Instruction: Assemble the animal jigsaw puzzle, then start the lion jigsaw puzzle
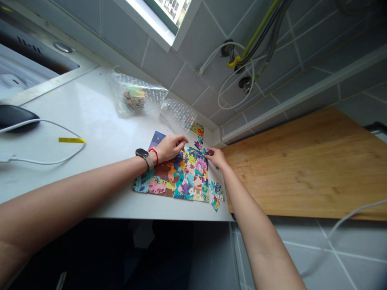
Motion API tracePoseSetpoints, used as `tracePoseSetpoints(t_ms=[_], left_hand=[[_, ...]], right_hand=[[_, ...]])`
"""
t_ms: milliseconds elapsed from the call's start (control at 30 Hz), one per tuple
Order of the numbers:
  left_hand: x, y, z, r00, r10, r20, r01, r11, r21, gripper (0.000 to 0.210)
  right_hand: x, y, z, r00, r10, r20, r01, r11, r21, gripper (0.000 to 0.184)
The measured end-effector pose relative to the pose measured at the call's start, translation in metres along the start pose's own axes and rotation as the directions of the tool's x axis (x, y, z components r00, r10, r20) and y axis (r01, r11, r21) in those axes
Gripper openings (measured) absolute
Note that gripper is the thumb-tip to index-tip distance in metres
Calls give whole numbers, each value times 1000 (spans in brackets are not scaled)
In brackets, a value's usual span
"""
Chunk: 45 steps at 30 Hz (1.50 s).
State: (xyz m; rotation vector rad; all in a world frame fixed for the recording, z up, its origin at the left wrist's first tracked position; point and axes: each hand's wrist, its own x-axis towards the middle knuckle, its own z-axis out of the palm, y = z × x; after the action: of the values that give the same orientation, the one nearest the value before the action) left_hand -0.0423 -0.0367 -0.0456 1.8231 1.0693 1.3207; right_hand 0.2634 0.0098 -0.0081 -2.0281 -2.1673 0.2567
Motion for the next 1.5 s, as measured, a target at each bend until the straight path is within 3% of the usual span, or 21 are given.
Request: tracePoseSetpoints(t_ms=[200,267,367,533,633,767,933,1033,1200,1500], left_hand=[[0,-1,1,1000,-19,9,19,1000,13,28],[0,0,0,999,-23,28,23,1000,15,29],[0,0,-1,998,-23,66,22,1000,17,29],[1,-1,-1,998,-29,54,29,1000,-5,30],[2,-2,-2,998,-33,54,35,999,-39,30],[1,-1,-3,998,-38,51,41,997,-67,30],[1,-2,-2,998,-35,47,38,997,-70,29],[1,-2,-4,998,-37,49,40,997,-67,29],[1,-1,-5,997,-29,76,32,998,-47,30],[2,-1,-3,988,-35,152,27,998,52,33]], right_hand=[[-30,-23,-13,986,-120,-118,118,993,-26,35],[-52,-37,-19,963,-225,-152,220,974,-46,35],[-93,-55,-26,886,-418,-200,397,907,-140,35],[-157,-62,-31,846,-483,-225,444,872,-204,26],[-194,-51,-22,850,-442,-286,411,897,-164,5],[-247,-40,3,870,-313,-381,315,947,-58,13],[-293,-51,34,859,-153,-488,204,978,53,13],[-297,-60,53,825,-43,-564,152,978,146,13],[-288,-67,77,711,98,-696,111,962,248,18],[-286,-73,78,709,158,-688,37,965,260,20]])
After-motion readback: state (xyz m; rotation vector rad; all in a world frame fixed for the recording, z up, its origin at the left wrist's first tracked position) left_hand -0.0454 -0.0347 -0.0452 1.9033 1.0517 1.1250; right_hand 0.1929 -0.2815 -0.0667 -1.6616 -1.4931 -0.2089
